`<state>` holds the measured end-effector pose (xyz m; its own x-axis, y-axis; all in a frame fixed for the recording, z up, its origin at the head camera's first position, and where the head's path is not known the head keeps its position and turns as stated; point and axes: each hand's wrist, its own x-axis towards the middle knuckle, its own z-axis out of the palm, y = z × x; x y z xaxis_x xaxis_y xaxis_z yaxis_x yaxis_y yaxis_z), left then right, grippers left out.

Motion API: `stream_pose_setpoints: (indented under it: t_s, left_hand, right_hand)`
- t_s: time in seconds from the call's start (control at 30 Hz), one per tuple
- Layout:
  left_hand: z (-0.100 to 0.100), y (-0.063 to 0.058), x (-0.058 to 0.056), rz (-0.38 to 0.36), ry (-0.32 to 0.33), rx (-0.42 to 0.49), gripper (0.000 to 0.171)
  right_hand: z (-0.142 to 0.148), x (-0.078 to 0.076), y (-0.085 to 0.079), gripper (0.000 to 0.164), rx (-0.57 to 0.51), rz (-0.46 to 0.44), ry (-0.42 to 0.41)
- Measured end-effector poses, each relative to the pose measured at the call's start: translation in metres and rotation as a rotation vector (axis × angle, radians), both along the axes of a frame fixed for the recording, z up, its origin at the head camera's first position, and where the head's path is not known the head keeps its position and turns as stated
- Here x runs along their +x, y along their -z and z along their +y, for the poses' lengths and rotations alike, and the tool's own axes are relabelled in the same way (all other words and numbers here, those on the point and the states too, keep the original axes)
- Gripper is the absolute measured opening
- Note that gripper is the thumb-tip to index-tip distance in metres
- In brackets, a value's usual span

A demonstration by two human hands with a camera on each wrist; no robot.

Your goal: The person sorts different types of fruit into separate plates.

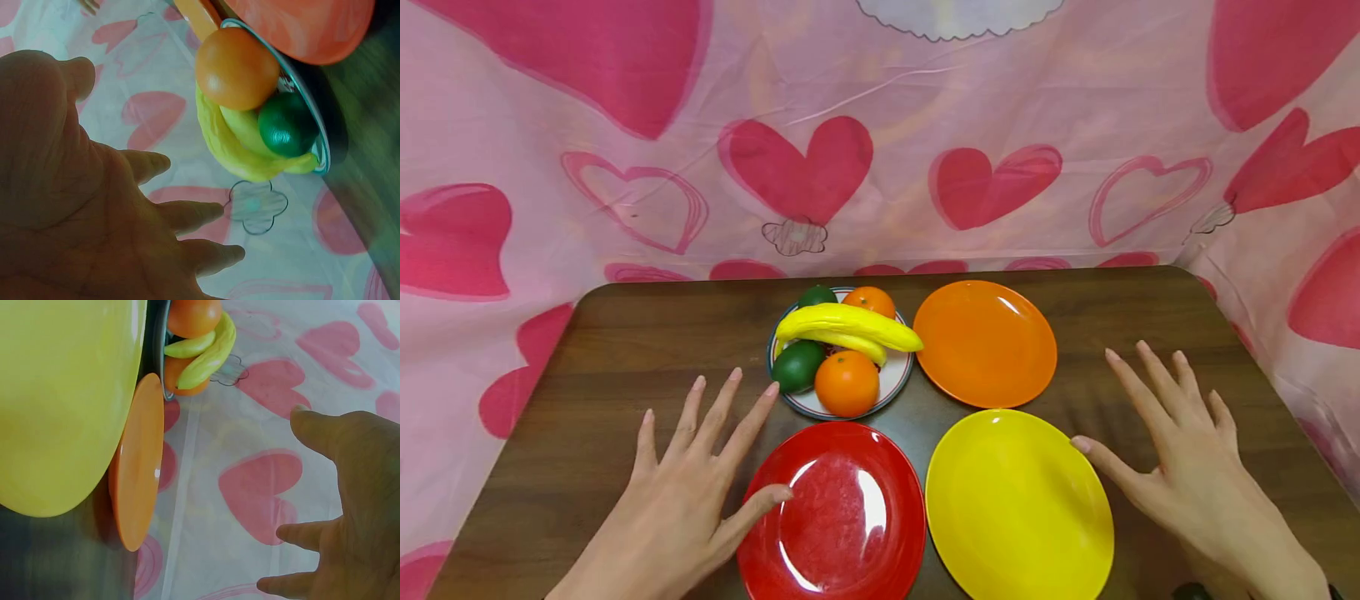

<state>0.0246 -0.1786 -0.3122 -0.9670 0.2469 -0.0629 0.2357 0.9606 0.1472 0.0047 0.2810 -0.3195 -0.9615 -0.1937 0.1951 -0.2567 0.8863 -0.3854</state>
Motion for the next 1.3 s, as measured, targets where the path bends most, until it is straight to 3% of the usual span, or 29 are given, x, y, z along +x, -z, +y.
stream_pose_setpoints:
  t_s: [0.2, 0.37, 0.53, 0.73, 0.93, 1.13, 1.3]
  left_hand:
    - [0.005, 0.010, 0.000, -0.054, 0.007, -0.001, 0.098]
    - [0.004, 0.017, -0.001, -0.104, -0.016, 0.030, 0.102]
    - [0.002, 0.023, 0.001, -0.168, -0.087, 0.146, 0.104]
    - [0.001, 0.034, 0.003, -0.266, -0.199, 0.180, 0.101]
    - [-0.001, 0.042, 0.005, -0.276, -0.261, 0.202, 0.087]
    - [-0.001, 0.052, 0.003, -0.397, -0.350, 0.244, 0.086]
    - [-0.002, 0.060, 0.000, -0.454, -0.356, 0.300, 0.080]
  right_hand:
    - [-0.001, 0.002, 0.007, 0.093, -0.055, -0.020, 0.007]
    - [-0.009, -0.003, 0.006, 0.092, -0.149, 0.068, -0.017]
    - [-0.023, -0.010, -0.002, 0.093, -0.224, 0.130, -0.041]
    - [-0.041, -0.022, -0.005, 0.090, -0.163, 0.176, -0.078]
    - [-0.055, -0.037, -0.004, 0.085, -0.131, 0.148, -0.139]
    - [-0.074, -0.052, -0.008, 0.075, -0.151, 0.090, -0.209]
    - [-0.096, -0.069, -0.014, 0.067, -0.138, 0.021, -0.264]
